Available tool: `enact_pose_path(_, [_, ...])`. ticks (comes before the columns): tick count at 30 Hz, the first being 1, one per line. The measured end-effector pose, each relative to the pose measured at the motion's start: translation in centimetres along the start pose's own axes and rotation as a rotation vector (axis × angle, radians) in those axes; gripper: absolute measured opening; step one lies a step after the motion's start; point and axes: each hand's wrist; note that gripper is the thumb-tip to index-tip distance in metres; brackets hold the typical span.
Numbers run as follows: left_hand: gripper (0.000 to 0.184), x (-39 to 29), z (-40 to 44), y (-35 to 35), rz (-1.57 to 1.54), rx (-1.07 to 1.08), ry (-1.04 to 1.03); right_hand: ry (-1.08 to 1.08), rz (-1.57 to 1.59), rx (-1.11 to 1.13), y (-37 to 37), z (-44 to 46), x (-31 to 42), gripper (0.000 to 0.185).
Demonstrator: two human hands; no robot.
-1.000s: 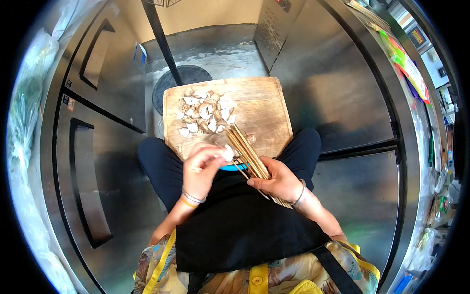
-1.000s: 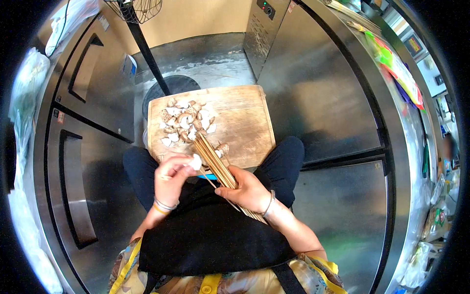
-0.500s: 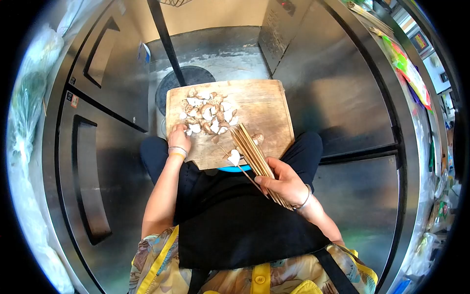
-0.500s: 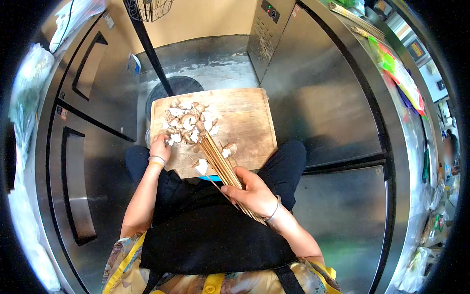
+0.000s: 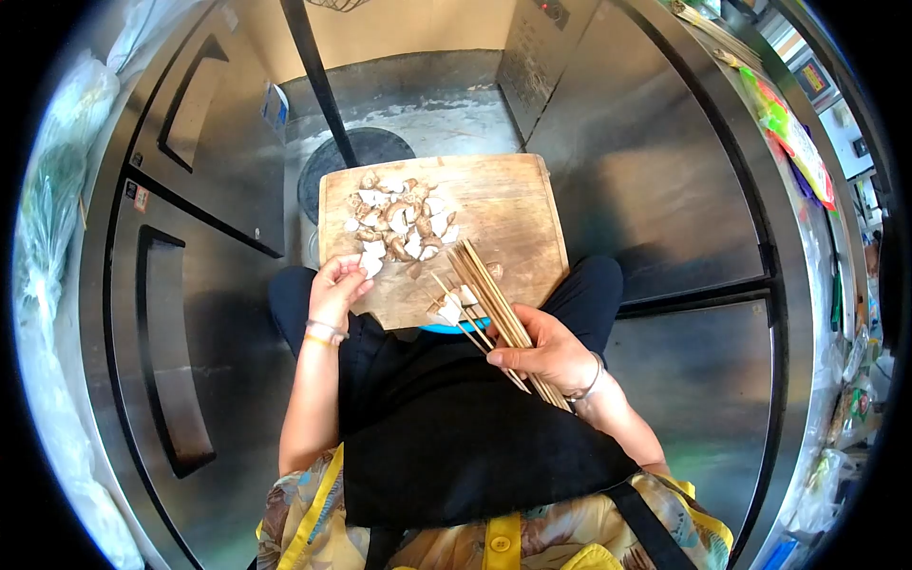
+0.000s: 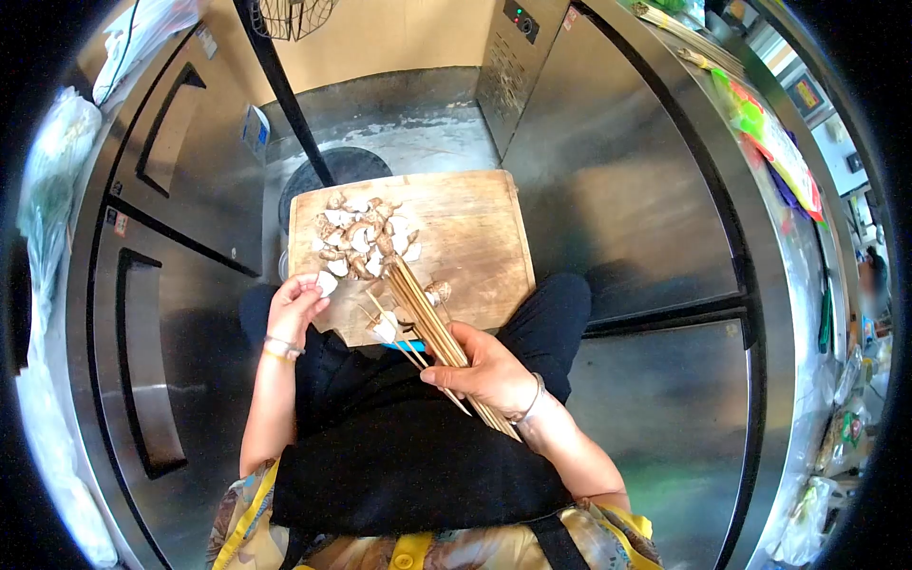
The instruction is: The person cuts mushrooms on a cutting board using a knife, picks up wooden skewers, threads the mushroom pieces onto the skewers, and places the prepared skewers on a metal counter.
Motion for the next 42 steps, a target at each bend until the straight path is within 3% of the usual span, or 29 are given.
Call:
enact_pose_path(2, [0.024,-3.3,-2.9,-0.5,-0.403,0.101,0.146,-0.078,0.02,0.055,0.0,0.1,0.2,0.032])
enact_pose_path(5, [0.026,-6.8,-5.6,-1.5,-0.488,0.202,0.12,-0.082,-0.016,0.056,-0.3,0.2,0.1,0.035])
enact_pose_path(22, [0.023,-7.5,-8.3,-3.6,-0.512,0.201,0.137,-0.076,-0.065,0.05,-0.8,0.0,0.3,0.037])
enact_pose_path(34, [0.022,-7.8,-8.7,-3.4,-0.378,0.243,0.009,-0.086,-0.061,0.051,-0.9,-0.2,0.6,0.034])
enact_pose_path(42, [0.024,-7.5,-8.4,-3.6,-0.669,0.116,0.151,-0.073,-0.042,0.068,-0.6,-0.3,0.4,0.027])
Point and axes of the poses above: each hand's wrist, its own z-axis towards the middle knuckle, its own y-axis out of the back of the hand, x = y × z, and after that the axes turned 13 degrees about -x, right-handed
